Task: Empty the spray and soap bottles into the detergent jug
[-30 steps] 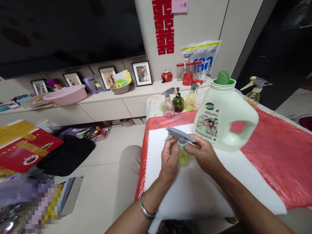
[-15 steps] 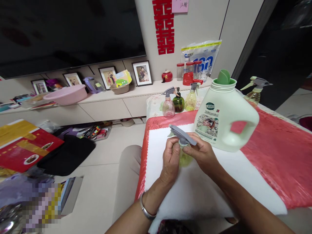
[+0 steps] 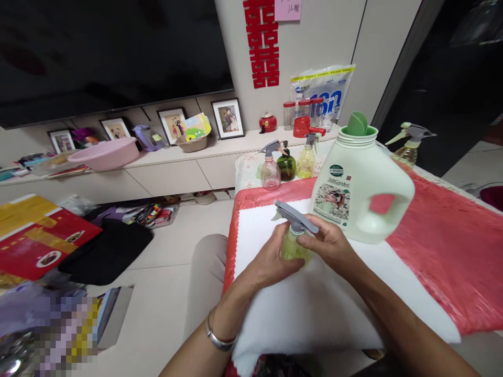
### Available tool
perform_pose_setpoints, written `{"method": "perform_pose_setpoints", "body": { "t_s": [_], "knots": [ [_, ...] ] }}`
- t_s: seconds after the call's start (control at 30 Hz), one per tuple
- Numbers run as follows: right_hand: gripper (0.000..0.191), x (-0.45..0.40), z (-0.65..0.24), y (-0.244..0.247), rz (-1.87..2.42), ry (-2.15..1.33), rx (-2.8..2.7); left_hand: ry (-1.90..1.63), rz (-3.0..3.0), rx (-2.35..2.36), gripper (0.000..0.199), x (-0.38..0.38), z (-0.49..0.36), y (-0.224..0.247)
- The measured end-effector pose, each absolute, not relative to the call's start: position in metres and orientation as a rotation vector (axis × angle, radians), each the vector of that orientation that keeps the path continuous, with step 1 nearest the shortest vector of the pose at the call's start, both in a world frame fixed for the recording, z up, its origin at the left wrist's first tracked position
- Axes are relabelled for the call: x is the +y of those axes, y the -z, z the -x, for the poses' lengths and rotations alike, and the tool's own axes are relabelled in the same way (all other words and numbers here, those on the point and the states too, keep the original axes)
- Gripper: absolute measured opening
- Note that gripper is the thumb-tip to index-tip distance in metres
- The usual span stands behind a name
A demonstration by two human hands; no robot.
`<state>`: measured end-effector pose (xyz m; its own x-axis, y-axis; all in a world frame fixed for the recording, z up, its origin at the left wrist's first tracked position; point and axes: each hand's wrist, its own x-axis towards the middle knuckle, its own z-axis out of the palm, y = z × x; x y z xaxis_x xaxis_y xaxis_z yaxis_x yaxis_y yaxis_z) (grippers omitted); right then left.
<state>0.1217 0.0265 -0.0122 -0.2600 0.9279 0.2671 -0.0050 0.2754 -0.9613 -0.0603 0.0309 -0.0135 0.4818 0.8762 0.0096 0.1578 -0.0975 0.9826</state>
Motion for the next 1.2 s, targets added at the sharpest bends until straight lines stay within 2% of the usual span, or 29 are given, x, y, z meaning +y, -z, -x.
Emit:
{"method": "perform_pose_setpoints", "body": {
  "t_s": [0.43,0.67,0.9,1.1,1.2],
  "knots": [
    [0.035,0.025,-0.116,0.016,0.949,-1.086,-1.478,-0.942,-1.744,1.185,0.066,0.028,0.041,0.025],
    [0.034,0.026,-0.124,0.007,0.834,-1.145,-1.653,-0.708,-1.744,1.048,0.076,0.035,0.052,0.014],
    [0.029,0.024,-0.12,0.013,0.908,-1.094,-1.563,-0.7,-1.629,0.971,0.059,0.036,0.055,0.009],
    [0.033,0.026,-0.116,0.017,0.927,-1.08,-1.496,-0.765,-1.763,1.224,0.07,0.034,0.043,0.014],
    [0.031,0.025,-0.121,0.013,0.902,-1.129,-1.532,-0.706,-1.769,1.107,0.079,0.036,0.049,0.011]
  ]
}}
